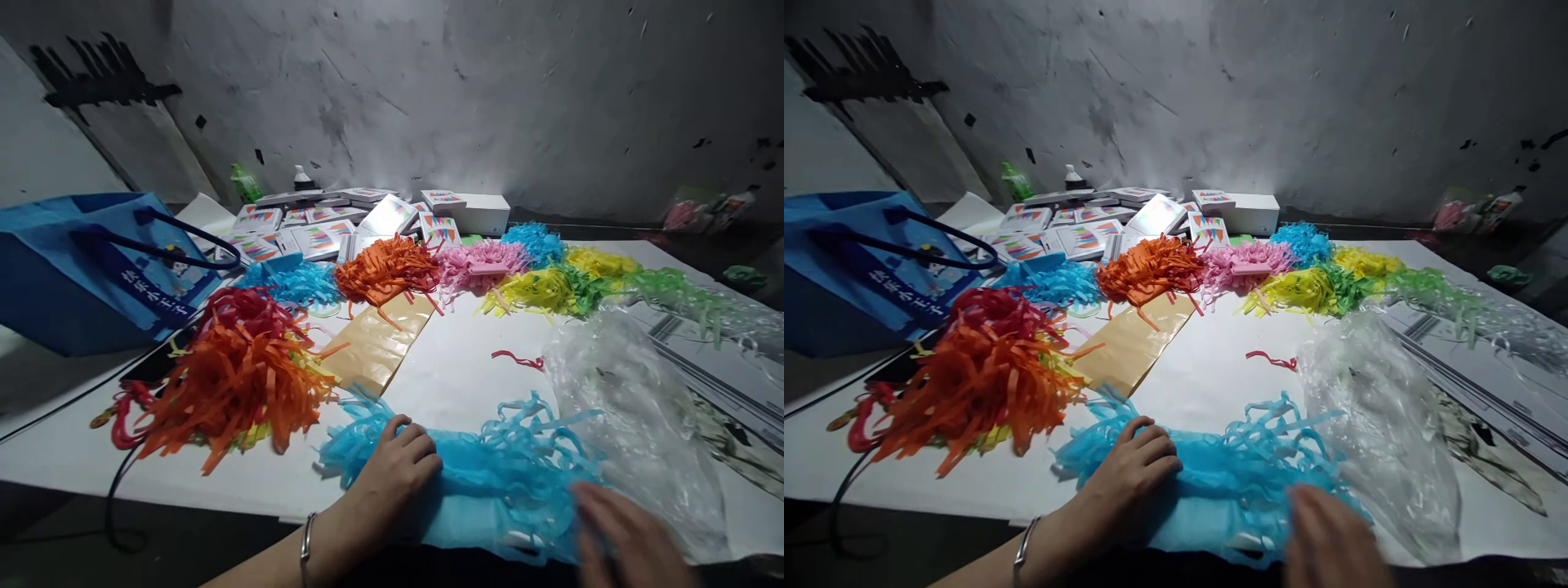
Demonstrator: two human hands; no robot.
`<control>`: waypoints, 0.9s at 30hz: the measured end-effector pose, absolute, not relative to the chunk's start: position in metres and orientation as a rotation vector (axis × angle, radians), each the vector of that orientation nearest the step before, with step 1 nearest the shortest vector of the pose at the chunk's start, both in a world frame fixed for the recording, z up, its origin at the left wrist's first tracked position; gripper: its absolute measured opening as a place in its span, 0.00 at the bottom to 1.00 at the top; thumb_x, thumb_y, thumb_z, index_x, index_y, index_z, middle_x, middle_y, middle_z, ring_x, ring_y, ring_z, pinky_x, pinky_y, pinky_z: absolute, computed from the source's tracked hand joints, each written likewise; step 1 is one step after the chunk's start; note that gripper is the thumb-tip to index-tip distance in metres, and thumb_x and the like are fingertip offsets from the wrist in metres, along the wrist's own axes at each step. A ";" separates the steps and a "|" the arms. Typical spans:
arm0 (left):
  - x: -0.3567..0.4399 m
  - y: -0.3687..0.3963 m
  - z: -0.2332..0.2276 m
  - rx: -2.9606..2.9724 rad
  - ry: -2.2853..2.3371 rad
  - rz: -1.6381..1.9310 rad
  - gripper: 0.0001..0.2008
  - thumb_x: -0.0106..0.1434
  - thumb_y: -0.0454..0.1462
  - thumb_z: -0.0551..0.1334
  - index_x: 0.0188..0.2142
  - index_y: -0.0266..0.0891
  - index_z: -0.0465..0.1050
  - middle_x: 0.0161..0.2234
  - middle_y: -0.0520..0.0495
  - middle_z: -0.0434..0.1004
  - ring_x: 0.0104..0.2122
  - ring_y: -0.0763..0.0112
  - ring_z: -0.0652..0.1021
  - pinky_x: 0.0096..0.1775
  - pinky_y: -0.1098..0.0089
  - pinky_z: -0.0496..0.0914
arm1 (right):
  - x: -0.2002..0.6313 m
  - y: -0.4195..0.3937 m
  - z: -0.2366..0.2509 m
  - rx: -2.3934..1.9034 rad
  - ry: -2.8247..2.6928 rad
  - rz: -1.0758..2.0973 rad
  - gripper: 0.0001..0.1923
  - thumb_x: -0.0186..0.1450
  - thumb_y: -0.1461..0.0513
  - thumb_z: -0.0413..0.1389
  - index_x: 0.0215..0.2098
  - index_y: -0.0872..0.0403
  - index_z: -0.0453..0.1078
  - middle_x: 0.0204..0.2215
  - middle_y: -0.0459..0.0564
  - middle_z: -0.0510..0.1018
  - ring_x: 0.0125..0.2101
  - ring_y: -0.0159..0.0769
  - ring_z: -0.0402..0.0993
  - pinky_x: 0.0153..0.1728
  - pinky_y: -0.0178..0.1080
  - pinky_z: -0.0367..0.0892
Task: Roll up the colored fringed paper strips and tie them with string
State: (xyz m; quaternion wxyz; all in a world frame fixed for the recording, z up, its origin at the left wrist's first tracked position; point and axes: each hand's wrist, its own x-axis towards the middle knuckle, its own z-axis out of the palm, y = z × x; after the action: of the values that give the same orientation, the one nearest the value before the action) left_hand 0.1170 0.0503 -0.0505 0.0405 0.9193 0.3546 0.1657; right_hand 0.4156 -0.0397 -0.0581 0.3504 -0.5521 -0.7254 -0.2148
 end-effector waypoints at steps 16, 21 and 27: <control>0.109 0.036 -0.040 2.615 1.156 0.550 0.07 0.72 0.34 0.60 0.35 0.42 0.74 0.39 0.53 0.79 0.41 0.65 0.74 0.50 0.58 0.56 | 0.344 -0.003 -0.074 -1.172 -2.154 -0.050 0.10 0.74 0.67 0.48 0.42 0.51 0.70 0.43 0.45 0.81 0.46 0.38 0.74 0.53 0.43 0.59; 0.124 0.055 -0.030 2.542 1.440 0.264 0.12 0.70 0.35 0.59 0.30 0.38 0.76 0.37 0.46 0.79 0.40 0.60 0.74 0.44 0.57 0.60 | 0.324 0.013 -0.067 -1.452 -2.059 -0.179 0.17 0.76 0.64 0.42 0.30 0.50 0.64 0.26 0.45 0.72 0.29 0.40 0.67 0.38 0.43 0.54; 0.132 0.064 -0.030 2.599 1.538 0.043 0.12 0.70 0.39 0.61 0.31 0.38 0.79 0.38 0.43 0.79 0.42 0.54 0.75 0.43 0.53 0.62 | 0.325 0.020 -0.070 -1.616 -2.083 -0.257 0.10 0.72 0.65 0.51 0.31 0.50 0.65 0.25 0.45 0.72 0.30 0.42 0.69 0.38 0.46 0.54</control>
State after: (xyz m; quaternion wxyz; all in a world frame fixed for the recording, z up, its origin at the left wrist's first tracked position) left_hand 0.1320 0.0635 -0.0304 0.0604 0.8590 0.5083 0.0141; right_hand 0.3246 0.0195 -0.0701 0.2439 -0.5915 -0.7627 -0.0942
